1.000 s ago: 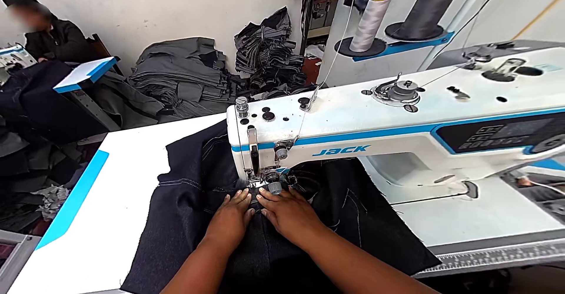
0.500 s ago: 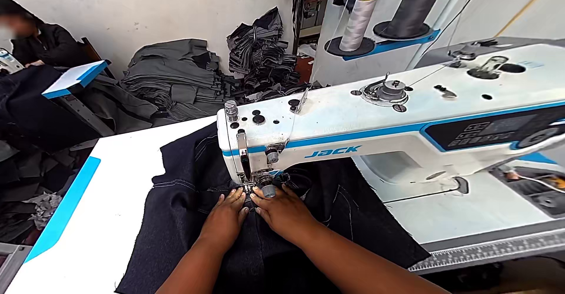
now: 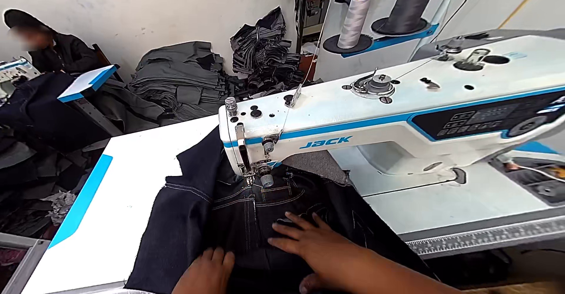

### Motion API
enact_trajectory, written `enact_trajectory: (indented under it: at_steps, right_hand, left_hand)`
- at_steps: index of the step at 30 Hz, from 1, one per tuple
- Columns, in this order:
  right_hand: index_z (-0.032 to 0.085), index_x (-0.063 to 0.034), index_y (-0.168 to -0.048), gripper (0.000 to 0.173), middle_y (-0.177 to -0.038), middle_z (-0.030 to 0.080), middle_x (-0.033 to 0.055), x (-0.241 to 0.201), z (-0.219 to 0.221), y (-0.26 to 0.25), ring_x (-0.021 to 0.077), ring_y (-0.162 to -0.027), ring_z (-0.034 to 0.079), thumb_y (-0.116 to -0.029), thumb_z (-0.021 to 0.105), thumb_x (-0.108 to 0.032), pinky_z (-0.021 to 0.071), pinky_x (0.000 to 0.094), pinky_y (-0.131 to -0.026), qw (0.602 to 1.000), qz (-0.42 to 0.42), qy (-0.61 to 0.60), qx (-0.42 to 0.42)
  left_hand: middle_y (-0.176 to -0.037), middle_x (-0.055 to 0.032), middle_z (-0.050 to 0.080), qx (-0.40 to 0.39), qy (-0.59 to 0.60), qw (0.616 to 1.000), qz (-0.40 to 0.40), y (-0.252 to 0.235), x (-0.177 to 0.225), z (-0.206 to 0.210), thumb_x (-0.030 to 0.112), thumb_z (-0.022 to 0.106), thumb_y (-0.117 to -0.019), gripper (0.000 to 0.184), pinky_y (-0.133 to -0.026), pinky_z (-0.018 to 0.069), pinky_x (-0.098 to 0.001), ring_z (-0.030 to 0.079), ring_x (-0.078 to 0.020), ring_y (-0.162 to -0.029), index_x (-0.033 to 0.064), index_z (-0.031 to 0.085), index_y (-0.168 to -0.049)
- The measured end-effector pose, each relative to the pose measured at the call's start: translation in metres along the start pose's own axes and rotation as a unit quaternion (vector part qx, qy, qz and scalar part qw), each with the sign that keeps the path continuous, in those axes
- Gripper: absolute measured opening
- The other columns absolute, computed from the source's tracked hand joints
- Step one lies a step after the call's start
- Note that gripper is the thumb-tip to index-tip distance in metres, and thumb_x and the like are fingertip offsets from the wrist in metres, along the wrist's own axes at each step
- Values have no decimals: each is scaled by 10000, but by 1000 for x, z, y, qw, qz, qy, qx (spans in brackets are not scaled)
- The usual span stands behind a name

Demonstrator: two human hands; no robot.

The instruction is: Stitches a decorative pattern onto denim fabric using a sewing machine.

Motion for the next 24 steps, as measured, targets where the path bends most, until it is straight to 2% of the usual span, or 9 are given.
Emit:
enact_trajectory:
  at_steps: [1, 3, 6, 8, 10, 12, 14, 18, 24]
  right_hand:
    - [440, -193, -1571, 751, -1702, 257, 98, -1, 2, 5, 455, -1580, 53, -914, 782, -322, 95, 799, -1147, 1000, -12, 1, -14]
    - [564, -96, -1466, 627, -1590, 438, 161, -4, 0, 10, 463, -1515, 270, -981, 655, -481, 227, 739, -1146, 999, -17, 13, -39]
    - [663, 79, -1191, 810, -1275, 633, 305, -15, -24, 5, 483, -1277, 558, -1066, 291, -629, 396, 686, -1040, 996, 68, 6, -50]
    - [630, 129, -1188, 610, -1270, 620, 331, -22, -39, -15, 473, -1278, 562, -1124, 336, -401, 399, 639, -1066, 992, 120, -21, 30]
    - [601, 85, -1313, 363, -1357, 590, 252, -13, -35, -43, 400, -1335, 521, -1061, 472, -143, 388, 533, -1138, 978, 86, -47, 186]
    - [554, 28, -1405, 422, -1513, 495, 204, 5, -21, -55, 371, -1473, 386, -1051, 543, -201, 309, 505, -1216, 959, 30, -85, 268]
    - [447, -79, -1542, 549, -1672, 319, 107, 17, -12, -54, 312, -1587, 169, -1067, 534, -339, 187, 499, -1273, 967, 24, -90, 238]
    - [362, -140, -1608, 590, -1720, 219, 23, 23, -9, -52, 250, -1610, 56, -1093, 444, -417, 54, 484, -1296, 980, 22, -52, 190]
    - [558, -148, -1488, 504, -1677, 333, 44, 27, -13, -50, 243, -1597, 154, -1059, 535, -412, 109, 445, -1295, 971, 11, -60, 233]
  left_hand:
    - [-1049, -320, 686, 31, -5, 999, 33, 10, 3, 0, -111, 613, -901, 216, -822, 588, -554, 695, -502, -1011, -116, 668, -1110]
    - [-1100, -334, 672, -50, 7, 998, 33, 17, 6, 4, -84, 529, -971, 217, -851, 571, -578, 675, -515, -1061, -121, 669, -1132]
    - [-1272, -353, 606, -223, 36, 973, -53, -2, 8, -9, 399, 411, -1114, 580, -997, 489, -622, 598, -512, -1216, -127, 639, -1210]
    - [-1203, -338, 645, -162, 60, 981, -87, -32, 19, -42, 434, 313, -1127, 653, -1009, 478, -606, 621, -480, -1198, -128, 645, -1152]
    - [-1175, -266, 676, -21, 121, 987, -108, -76, 18, -51, 310, 343, -1132, 508, -1031, 493, -532, 650, -395, -1180, -79, 668, -1171]
    - [-1101, -238, 696, 112, 213, 965, -106, -106, -4, -27, 238, 431, -1115, 387, -984, 523, -526, 685, -369, -1082, -64, 668, -1164]
    - [-962, -206, 710, 181, 263, 941, -117, -111, -29, -2, 257, 558, -1069, 333, -886, 553, -515, 705, -339, -928, -52, 683, -1090]
    - [-875, -152, 679, 75, 252, 945, -194, -113, -36, -5, 450, 682, -982, 458, -848, 529, -499, 667, -297, -873, -7, 683, -994]
    - [-1058, -206, 704, -28, 170, 952, -253, -128, -32, -14, 587, 521, -1020, 620, -937, 517, -561, 677, -359, -1076, -6, 703, -1016]
Point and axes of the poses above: each hand's wrist, its own y-axis away from the middle knuckle, its own z-axis out of the palm, x = y × z, the point moved 8 cm from there along -y, towards the middle knuckle
